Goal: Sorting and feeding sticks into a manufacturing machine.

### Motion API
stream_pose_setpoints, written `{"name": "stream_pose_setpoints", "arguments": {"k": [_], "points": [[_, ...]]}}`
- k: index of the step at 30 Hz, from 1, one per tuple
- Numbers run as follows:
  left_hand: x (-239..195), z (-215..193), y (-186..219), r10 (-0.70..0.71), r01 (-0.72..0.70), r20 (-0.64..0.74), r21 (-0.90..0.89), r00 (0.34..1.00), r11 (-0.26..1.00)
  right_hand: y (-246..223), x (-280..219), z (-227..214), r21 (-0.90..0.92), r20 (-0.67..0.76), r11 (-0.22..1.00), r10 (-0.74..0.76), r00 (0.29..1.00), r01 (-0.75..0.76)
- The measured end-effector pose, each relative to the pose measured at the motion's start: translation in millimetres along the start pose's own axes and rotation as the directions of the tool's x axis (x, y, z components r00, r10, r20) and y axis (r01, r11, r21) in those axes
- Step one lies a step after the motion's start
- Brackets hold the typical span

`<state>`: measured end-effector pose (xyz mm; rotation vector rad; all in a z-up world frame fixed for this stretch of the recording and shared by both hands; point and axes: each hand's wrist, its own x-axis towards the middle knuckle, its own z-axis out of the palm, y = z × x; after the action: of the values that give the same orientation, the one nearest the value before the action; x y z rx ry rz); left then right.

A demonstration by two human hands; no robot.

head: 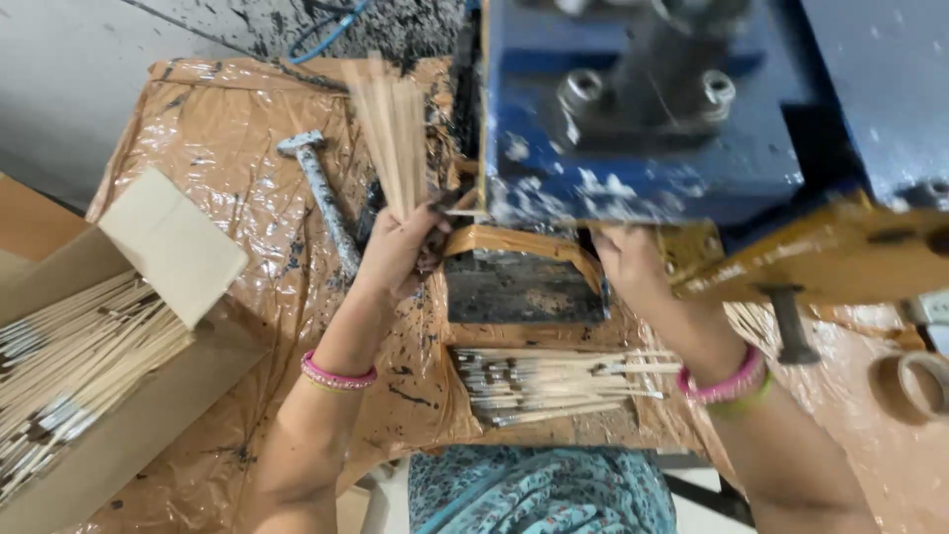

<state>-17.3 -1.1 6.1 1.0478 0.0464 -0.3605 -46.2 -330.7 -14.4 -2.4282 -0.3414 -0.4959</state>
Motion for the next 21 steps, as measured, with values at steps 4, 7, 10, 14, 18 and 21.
{"name": "stream_pose_setpoints", "arguments": {"k": [4,7,10,14,18,21], "points": [[-36,-31,-52,0.528,-0.411,0.010,0.641,0.849,0.648,-85,-22,-76,-0.138,-0.188,0.922,-0.383,0.905,0.362],[-71,-107,-143,0.738,-0.473,0.169,0.852,0.653,0.223,-51,-81,-96,-0.076,-0.290,0.993,-0.108,0.951,0.090],[-103,-166,-193,0.753,-0.333,-0.057,0.873,0.656,0.356,7,-129,-100,-0.106,-0.344,0.971,0.165,0.924,-0.213],[-128,-48,-109,0.761,-0.575,-0.179,0.554,0.623,0.602,7,-152,-76,-0.080,-0.470,0.971,0.162,0.867,-0.225],[-133,-50,-137,0.635,-0.211,0.330,0.943,0.698,-0.258,-64,-115,-61,0.397,0.026,0.896,0.206,0.978,-0.200],[-121,-6,-87,0.402,-0.529,0.386,0.773,0.831,0.351,-74,-90,-51,0.692,0.204,0.696,0.066,0.977,-0.192]]}}
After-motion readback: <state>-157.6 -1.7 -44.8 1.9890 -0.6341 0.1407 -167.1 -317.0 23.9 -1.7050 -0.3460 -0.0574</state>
